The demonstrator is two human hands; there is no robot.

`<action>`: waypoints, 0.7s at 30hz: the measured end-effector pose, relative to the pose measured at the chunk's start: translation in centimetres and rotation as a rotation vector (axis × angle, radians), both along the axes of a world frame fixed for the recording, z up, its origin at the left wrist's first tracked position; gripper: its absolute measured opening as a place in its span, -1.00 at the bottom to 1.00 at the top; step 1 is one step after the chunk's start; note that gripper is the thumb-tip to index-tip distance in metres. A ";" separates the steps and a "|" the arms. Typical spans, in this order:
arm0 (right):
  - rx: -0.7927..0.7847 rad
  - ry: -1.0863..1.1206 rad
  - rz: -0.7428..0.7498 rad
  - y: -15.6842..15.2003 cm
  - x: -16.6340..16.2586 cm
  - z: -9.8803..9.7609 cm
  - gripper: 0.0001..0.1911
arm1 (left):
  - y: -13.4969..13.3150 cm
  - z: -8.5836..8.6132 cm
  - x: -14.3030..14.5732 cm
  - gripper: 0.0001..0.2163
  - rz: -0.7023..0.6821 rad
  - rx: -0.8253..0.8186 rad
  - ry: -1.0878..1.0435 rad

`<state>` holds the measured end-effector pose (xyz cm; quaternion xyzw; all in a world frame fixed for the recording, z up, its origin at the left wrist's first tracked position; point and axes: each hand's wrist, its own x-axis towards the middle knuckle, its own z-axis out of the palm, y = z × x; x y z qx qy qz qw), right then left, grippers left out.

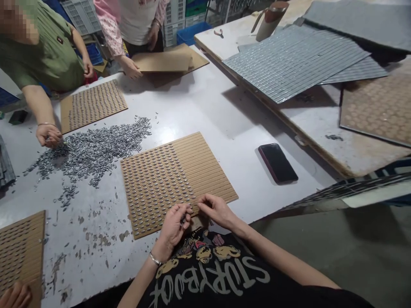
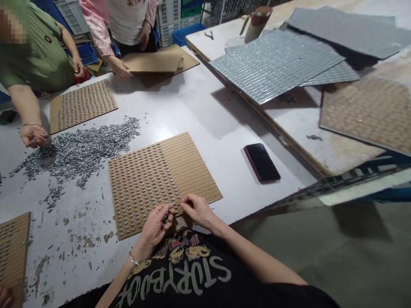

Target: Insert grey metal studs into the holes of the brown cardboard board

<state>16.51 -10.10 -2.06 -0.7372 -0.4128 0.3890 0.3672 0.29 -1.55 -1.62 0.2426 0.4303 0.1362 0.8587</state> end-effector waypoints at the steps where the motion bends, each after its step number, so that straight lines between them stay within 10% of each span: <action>1: -0.033 -0.048 -0.018 0.0 0.3 -0.4 -0.84 | 0.3 -0.1 -0.3 -0.65 0.031 0.022 0.010; 17: -0.199 -0.379 0.055 1.6 0.0 -1.8 -0.94 | 0.8 0.5 -0.9 -0.66 0.018 0.096 0.004; 21: -0.027 -0.304 -0.009 1.1 -0.3 0.1 -0.90 | 0.6 0.7 -0.5 -0.60 0.016 0.094 -0.028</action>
